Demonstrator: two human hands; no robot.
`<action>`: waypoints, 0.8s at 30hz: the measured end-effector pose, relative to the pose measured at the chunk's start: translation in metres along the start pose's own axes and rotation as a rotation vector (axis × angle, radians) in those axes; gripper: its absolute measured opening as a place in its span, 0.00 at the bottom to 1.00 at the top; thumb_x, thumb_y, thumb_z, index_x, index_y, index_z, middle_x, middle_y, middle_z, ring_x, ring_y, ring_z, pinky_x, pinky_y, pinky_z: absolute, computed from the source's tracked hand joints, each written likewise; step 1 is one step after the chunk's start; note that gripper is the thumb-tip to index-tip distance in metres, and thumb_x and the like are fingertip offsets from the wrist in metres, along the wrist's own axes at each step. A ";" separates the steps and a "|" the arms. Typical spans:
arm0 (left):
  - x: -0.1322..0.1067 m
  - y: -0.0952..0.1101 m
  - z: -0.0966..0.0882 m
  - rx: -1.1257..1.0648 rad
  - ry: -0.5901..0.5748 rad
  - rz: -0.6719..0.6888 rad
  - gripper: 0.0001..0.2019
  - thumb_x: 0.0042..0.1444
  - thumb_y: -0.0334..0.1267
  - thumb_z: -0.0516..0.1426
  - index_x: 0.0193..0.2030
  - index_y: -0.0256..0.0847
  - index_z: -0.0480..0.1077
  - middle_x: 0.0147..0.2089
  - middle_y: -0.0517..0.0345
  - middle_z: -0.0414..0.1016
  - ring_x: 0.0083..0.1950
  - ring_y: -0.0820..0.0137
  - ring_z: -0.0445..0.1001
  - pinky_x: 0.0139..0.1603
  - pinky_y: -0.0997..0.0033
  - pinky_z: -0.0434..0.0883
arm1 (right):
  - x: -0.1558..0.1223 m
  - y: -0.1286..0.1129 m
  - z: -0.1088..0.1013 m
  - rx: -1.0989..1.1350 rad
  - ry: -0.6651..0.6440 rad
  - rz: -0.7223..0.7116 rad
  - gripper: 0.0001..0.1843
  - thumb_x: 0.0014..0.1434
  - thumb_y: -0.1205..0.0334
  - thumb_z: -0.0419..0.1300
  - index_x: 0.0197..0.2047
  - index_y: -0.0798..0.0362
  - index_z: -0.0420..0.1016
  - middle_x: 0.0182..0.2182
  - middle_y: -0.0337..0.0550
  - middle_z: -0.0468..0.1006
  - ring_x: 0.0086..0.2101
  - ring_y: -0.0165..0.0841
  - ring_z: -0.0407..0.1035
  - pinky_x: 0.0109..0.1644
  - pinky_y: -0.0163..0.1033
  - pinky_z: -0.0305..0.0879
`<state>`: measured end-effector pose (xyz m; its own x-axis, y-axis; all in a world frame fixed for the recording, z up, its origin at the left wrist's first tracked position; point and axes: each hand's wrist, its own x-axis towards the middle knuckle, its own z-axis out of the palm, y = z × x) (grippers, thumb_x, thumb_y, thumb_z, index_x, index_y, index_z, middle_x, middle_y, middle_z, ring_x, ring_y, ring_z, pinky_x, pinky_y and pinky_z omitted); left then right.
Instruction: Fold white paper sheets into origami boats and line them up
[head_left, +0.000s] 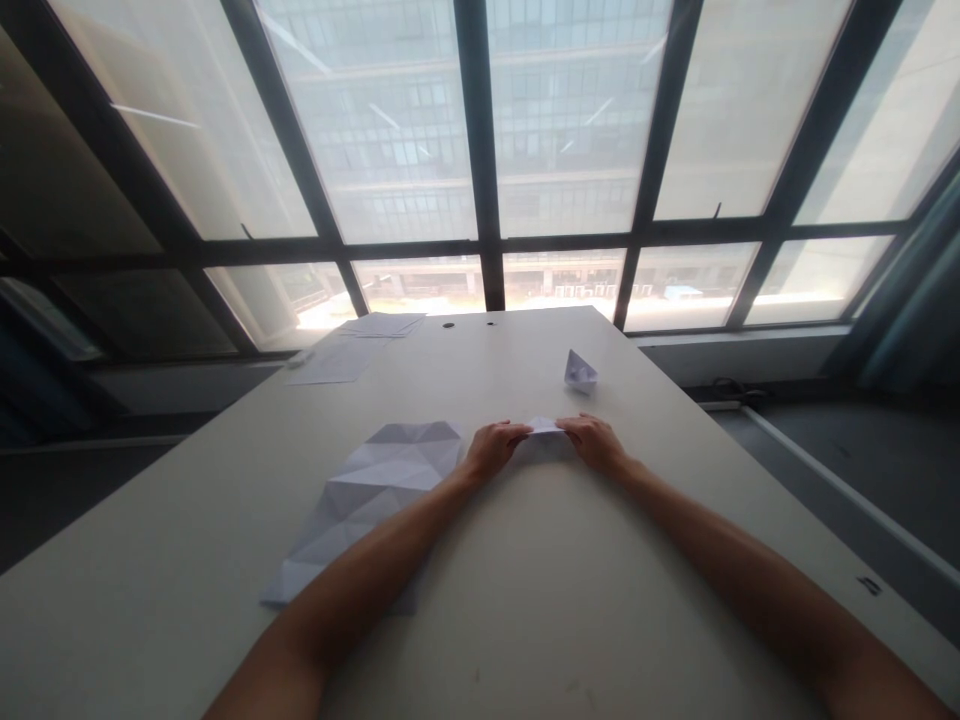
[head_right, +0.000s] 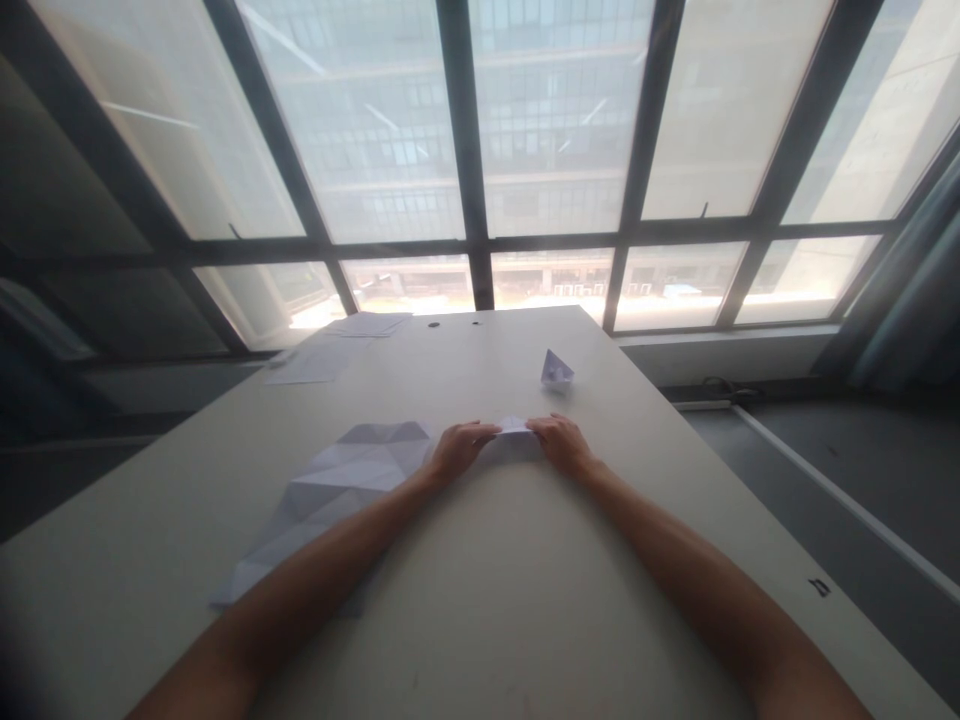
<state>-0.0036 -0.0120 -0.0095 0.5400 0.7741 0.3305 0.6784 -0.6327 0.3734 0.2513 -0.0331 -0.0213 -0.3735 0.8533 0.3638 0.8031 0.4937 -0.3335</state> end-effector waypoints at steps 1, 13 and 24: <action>0.000 0.000 0.000 -0.008 0.014 0.013 0.16 0.71 0.45 0.49 0.56 0.55 0.77 0.56 0.65 0.79 0.59 0.64 0.76 0.68 0.63 0.64 | 0.000 0.000 0.000 -0.002 0.011 0.000 0.22 0.70 0.61 0.45 0.57 0.44 0.77 0.56 0.41 0.78 0.55 0.41 0.72 0.68 0.48 0.55; -0.002 -0.001 0.002 0.296 -0.161 0.116 0.23 0.63 0.31 0.51 0.64 0.46 0.68 0.70 0.54 0.65 0.73 0.61 0.57 0.75 0.41 0.35 | -0.002 0.003 0.004 -0.170 -0.232 -0.071 0.34 0.60 0.71 0.47 0.70 0.55 0.61 0.70 0.50 0.57 0.69 0.39 0.50 0.72 0.56 0.39; -0.006 0.010 0.009 0.240 -0.299 0.221 0.34 0.71 0.57 0.42 0.76 0.39 0.44 0.77 0.44 0.45 0.78 0.59 0.43 0.75 0.49 0.39 | -0.003 -0.021 0.013 -0.115 -0.311 -0.122 0.39 0.72 0.45 0.38 0.74 0.65 0.47 0.73 0.58 0.47 0.72 0.42 0.39 0.74 0.52 0.34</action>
<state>0.0041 -0.0227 -0.0157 0.7817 0.6153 0.1016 0.6076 -0.7882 0.0980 0.2295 -0.0437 -0.0271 -0.5788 0.8084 0.1070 0.7844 0.5879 -0.1979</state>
